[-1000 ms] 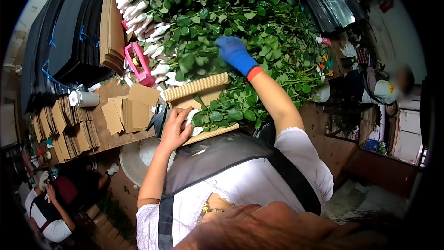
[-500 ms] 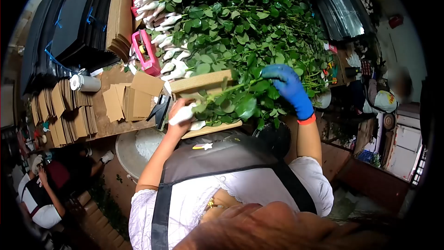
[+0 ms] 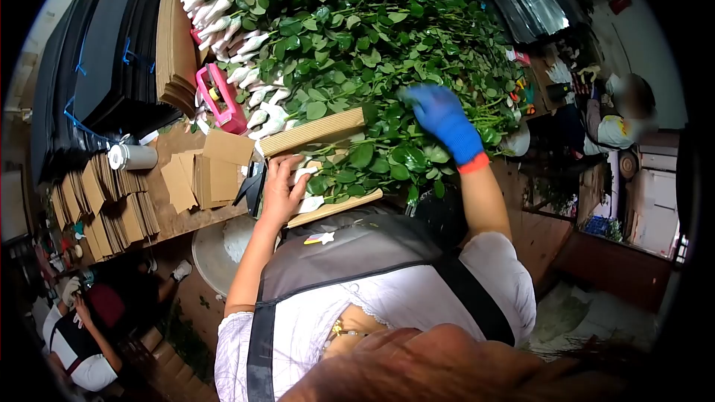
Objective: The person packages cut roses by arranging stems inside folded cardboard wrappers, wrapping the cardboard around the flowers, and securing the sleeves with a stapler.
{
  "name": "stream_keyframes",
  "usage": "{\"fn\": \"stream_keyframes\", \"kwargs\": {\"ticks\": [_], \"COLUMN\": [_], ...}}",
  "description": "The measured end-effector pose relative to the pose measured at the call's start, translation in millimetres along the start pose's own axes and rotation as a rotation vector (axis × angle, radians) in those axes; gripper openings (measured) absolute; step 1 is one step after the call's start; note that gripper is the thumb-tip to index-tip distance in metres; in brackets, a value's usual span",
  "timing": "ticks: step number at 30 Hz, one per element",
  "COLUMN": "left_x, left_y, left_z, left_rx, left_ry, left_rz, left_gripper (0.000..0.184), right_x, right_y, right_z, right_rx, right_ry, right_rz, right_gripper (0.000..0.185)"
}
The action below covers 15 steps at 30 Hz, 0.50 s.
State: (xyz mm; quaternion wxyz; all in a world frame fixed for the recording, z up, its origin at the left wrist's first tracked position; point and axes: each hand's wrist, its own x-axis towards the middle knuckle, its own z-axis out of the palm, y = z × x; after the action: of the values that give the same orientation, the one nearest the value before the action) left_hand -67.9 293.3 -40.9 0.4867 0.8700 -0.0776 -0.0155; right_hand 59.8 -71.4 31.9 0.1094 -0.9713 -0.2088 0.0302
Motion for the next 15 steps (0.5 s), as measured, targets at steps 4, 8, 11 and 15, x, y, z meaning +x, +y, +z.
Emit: {"fn": "stream_keyframes", "kwargs": {"ticks": [4,8,11,15], "left_x": [2,1,0,-4], "left_y": [-4,-4,-8,-12], "left_z": [2,1,1,3], "left_rx": [0.019,-0.04,-0.061,-0.075], "left_ry": [0.028,0.035,0.062,0.079], "left_rz": [0.078,0.051,0.082,0.016], "left_gripper": [0.04,0.038,0.038,0.05], "right_x": [79,111,101,43], "right_y": [15,52,22,-41], "right_z": [65,108,52,-46], "right_rx": [-0.029,-0.179,0.098,0.013], "right_ry": [0.513,-0.125,0.381,0.356], "right_rz": [-0.22,-0.008,-0.204,-0.318], "right_gripper": [0.021,0.021,0.029,0.043]}}
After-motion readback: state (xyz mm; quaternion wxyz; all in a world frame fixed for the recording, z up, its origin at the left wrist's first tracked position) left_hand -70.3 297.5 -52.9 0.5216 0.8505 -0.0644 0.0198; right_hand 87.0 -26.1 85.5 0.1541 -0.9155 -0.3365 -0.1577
